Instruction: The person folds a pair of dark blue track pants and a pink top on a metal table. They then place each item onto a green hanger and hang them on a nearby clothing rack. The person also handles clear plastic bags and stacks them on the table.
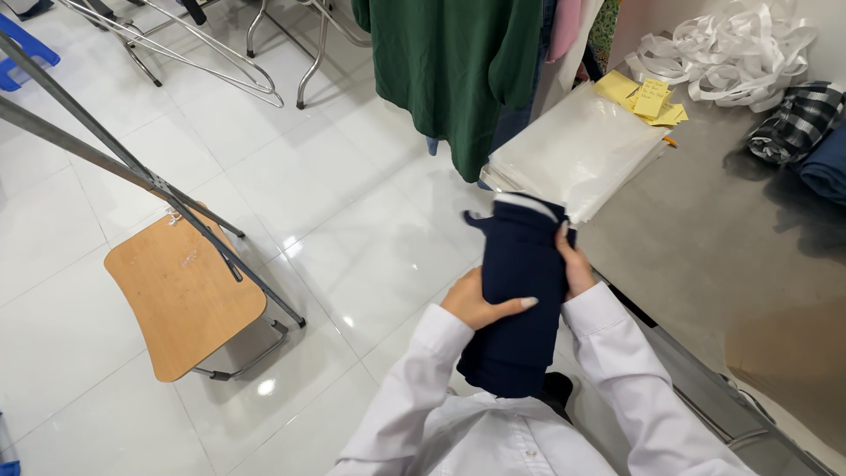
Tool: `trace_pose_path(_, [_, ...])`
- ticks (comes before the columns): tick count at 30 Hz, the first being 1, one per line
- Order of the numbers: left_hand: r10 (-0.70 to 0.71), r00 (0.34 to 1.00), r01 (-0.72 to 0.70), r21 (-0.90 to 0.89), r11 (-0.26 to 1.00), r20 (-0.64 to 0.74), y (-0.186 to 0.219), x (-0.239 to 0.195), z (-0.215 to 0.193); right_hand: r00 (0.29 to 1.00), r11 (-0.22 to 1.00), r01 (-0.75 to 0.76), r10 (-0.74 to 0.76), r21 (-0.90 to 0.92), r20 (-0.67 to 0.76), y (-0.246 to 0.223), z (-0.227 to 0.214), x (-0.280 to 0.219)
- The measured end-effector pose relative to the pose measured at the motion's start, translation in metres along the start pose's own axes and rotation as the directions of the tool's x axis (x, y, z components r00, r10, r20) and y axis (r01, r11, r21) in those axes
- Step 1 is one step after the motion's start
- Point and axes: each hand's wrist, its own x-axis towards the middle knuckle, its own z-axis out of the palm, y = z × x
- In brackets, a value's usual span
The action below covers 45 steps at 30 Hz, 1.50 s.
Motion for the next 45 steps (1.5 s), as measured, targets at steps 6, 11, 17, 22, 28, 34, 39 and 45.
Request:
trace_pose_path(6, [-0.110,0.958,0.080,-0.119,0.990,-0.265,-0.085,0.056,0.016,0.948,0.978,-0.181,0.202,-0.105,0.246,0.038,-0.009,0.013])
trace_pose_path(11, [0.182,0.925,-0.225,-0.095,0.970,-0.335,-0.112,0.087,0.046,0.886,0.965,-0.257,0.215,0.050,0.411,0.149,-0.033,0.068])
trace_pose_path(17, [0.302,0.733,-0.559,-0.287,0.778,-0.609,-0.095,0.074,0.046,0.918,0.891,-0.306,0.182,0.337,0.351,0.134,-0.030,0.052])
trace_pose_path(22, [-0.185,0.938,0.032,-0.458,0.888,-0.292,-0.117,0.078,0.031,0.925,0.957,-0.238,0.171,0.167,0.339,0.083,-0.036,0.012])
trace_pose_path(28, [-0.228,0.974,0.194,-0.512,0.837,-0.004,-0.086,0.056,0.028,0.936,0.988,-0.129,0.151,-0.090,0.318,0.008,-0.002,-0.043])
trace_pose_path(34, [0.105,0.986,-0.162,-0.611,0.775,-0.128,-0.104,0.072,0.038,0.933,0.980,-0.029,0.097,-0.197,0.345,0.081,-0.015,0.007])
trace_pose_path(39, [-0.083,0.968,-0.086,-0.622,0.778,-0.238,-0.118,0.080,0.063,0.942,0.990,-0.139,0.140,-0.024,0.306,0.086,-0.014,0.006])
trace_pose_path(45, [-0.266,0.963,0.234,-0.392,0.890,-0.030,-0.142,0.087,0.059,0.950,0.947,-0.247,0.195,0.204,0.245,0.059,-0.018,-0.025])
